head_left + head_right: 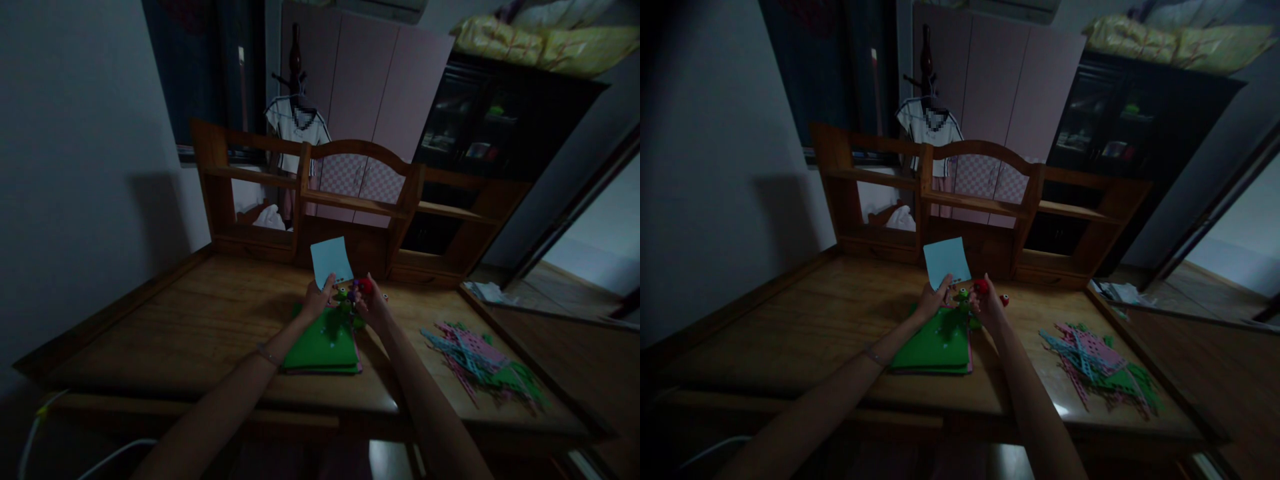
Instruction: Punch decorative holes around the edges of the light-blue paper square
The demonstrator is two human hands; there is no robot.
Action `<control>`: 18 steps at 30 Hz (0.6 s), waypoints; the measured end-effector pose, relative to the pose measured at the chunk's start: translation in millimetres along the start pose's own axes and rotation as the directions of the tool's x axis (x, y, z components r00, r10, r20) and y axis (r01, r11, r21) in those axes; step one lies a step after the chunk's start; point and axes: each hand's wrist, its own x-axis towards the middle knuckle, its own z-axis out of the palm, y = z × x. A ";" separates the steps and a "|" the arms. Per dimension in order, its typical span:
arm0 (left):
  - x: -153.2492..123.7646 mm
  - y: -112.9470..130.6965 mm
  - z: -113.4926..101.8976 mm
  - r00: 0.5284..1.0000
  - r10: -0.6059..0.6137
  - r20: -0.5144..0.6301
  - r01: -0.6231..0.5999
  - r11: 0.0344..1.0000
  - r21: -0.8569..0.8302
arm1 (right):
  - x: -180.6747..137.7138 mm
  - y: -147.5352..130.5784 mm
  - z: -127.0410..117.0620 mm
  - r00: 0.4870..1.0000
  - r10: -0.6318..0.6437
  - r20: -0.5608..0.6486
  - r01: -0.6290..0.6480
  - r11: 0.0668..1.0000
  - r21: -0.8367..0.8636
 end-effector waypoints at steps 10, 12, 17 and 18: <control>-0.6 0.5 -0.4 1.000 0.000 -0.003 0.000 1.000 0.010 | -4.7 -0.5 2.7 0.992 -0.127 -0.006 0.114 0.907 -0.405; -0.4 0.3 -0.3 1.000 -0.009 -0.013 0.009 1.000 0.000 | -7.7 2.4 6.9 0.963 -0.266 -0.034 0.184 0.748 -0.638; 0.2 3.1 -0.7 0.999 -0.039 -0.012 0.039 0.999 -0.017 | -14.8 5.1 13.0 0.829 -0.509 0.232 0.311 0.074 -0.948; 0.1 4.0 -0.9 0.999 -0.033 -0.011 0.032 0.999 -0.012 | -15.6 4.7 13.1 0.815 -0.508 0.279 0.313 -0.020 -0.950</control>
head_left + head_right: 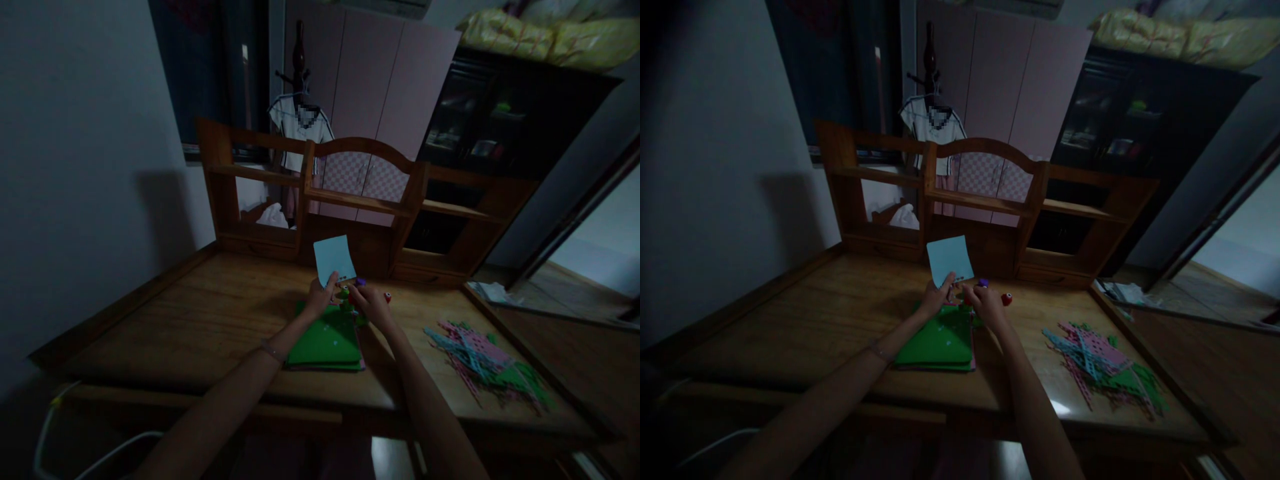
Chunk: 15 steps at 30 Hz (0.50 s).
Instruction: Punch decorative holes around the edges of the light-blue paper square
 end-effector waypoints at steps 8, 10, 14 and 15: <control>-0.2 -0.6 0.3 0.999 0.032 0.019 -0.032 0.999 0.036 | -1.4 -0.4 2.8 1.000 0.015 -0.022 -0.015 1.000 0.006; 0.1 -1.6 0.6 1.000 0.027 0.014 -0.027 0.999 0.032 | -0.4 1.0 4.3 0.992 0.091 -0.086 -0.080 0.990 0.119; -1.2 1.1 0.7 1.000 0.025 0.017 -0.025 1.000 0.017 | 3.1 9.8 -2.2 0.934 0.292 -0.208 -0.181 0.884 0.431; -1.9 2.6 0.7 1.000 0.023 0.018 -0.023 1.000 0.011 | 3.8 13.1 -5.7 0.909 0.339 -0.243 -0.186 0.851 0.491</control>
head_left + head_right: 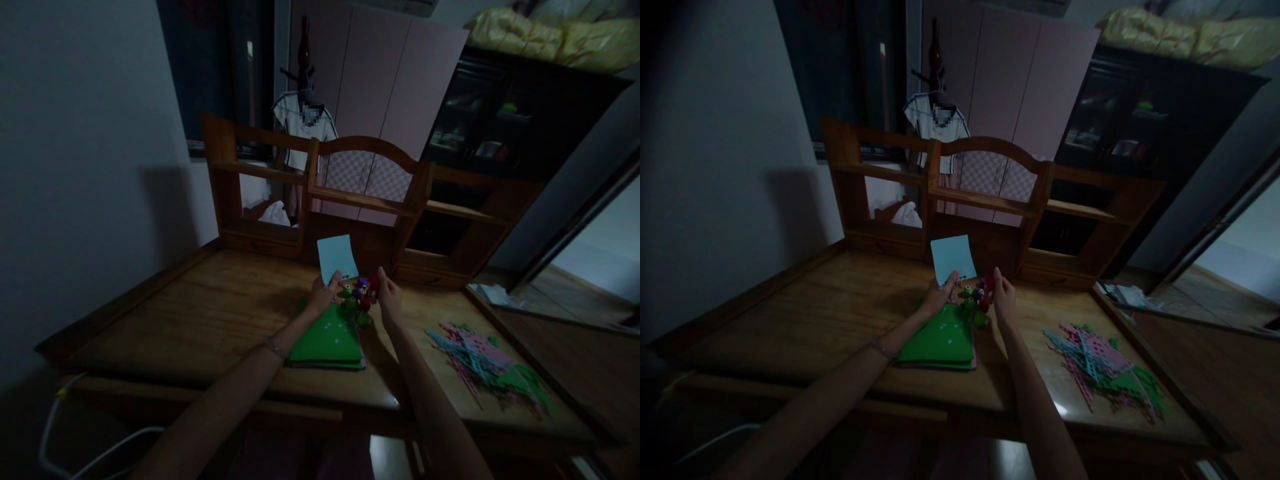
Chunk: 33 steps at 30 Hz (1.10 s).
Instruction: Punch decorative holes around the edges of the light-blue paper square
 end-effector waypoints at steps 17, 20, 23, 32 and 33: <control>1.5 0.5 1.8 1.000 -0.019 -0.025 0.018 0.999 -0.048 | 6.7 29.2 -10.8 0.971 -0.238 -0.033 0.149 0.703 -0.695; 1.2 0.2 1.3 0.999 -0.028 -0.039 0.026 0.998 -0.049 | 3.8 31.8 -8.6 0.969 -0.247 -0.002 0.158 0.625 -0.765; 2.5 -2.7 0.8 0.999 -0.039 -0.013 0.038 0.997 -0.064 | 3.9 33.2 -8.8 0.969 -0.245 -0.010 0.138 0.578 -0.804; 13.6 -6.0 -1.3 0.996 -0.089 0.005 0.089 0.985 -0.147 | 3.2 33.7 -11.6 0.970 -0.243 -0.020 0.123 0.560 -0.820; 14.2 -6.1 -1.5 0.996 -0.090 0.006 0.090 0.985 -0.150 | 3.1 33.8 -11.9 0.970 -0.241 -0.021 0.121 0.562 -0.818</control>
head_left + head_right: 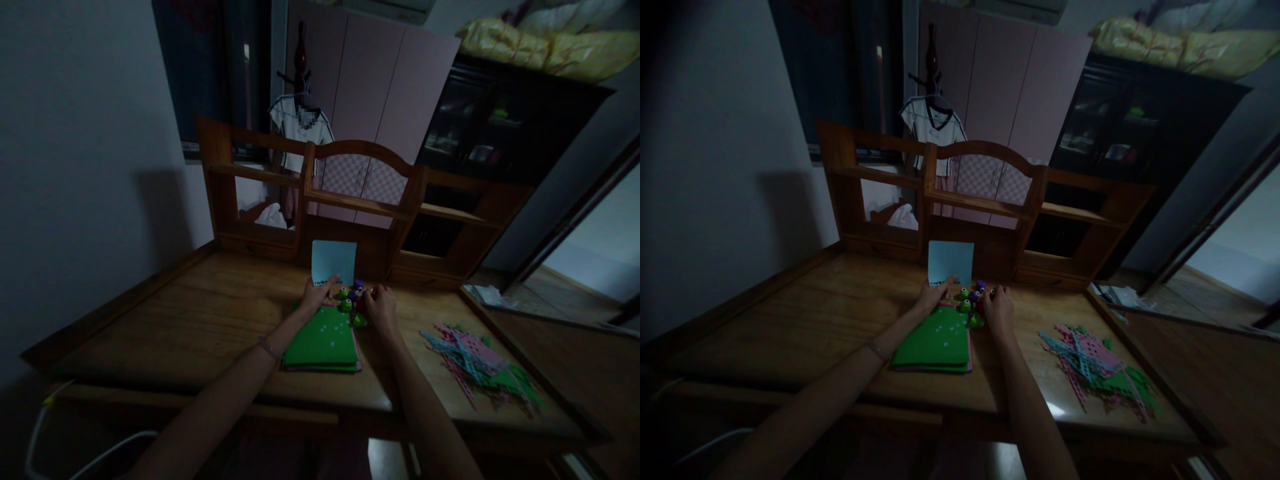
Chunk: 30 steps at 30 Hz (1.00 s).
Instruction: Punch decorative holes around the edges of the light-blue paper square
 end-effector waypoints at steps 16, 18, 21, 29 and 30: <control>-6.4 12.6 -3.6 0.994 -0.111 -0.003 0.111 0.994 -0.022 | -3.0 -0.7 -4.3 1.000 0.014 0.016 -0.013 0.999 -0.051; -4.6 9.3 -4.8 0.994 -0.106 -0.003 0.106 0.994 -0.016 | -3.1 0.4 -3.7 1.000 0.017 0.023 -0.016 0.998 -0.056; -2.0 4.8 -6.6 0.994 -0.106 -0.013 0.106 0.994 -0.006 | -3.2 1.4 -3.2 0.999 0.039 0.031 -0.037 0.996 -0.080; 3.0 -3.8 -6.2 0.995 -0.095 -0.032 0.095 0.995 -0.009 | -2.6 -4.7 -11.7 0.998 -0.028 -0.057 0.027 0.999 -0.017; 2.4 -3.5 -5.7 0.994 -0.102 -0.030 0.101 0.995 -0.012 | -2.1 -6.2 -12.7 0.997 -0.047 -0.068 0.047 0.999 0.000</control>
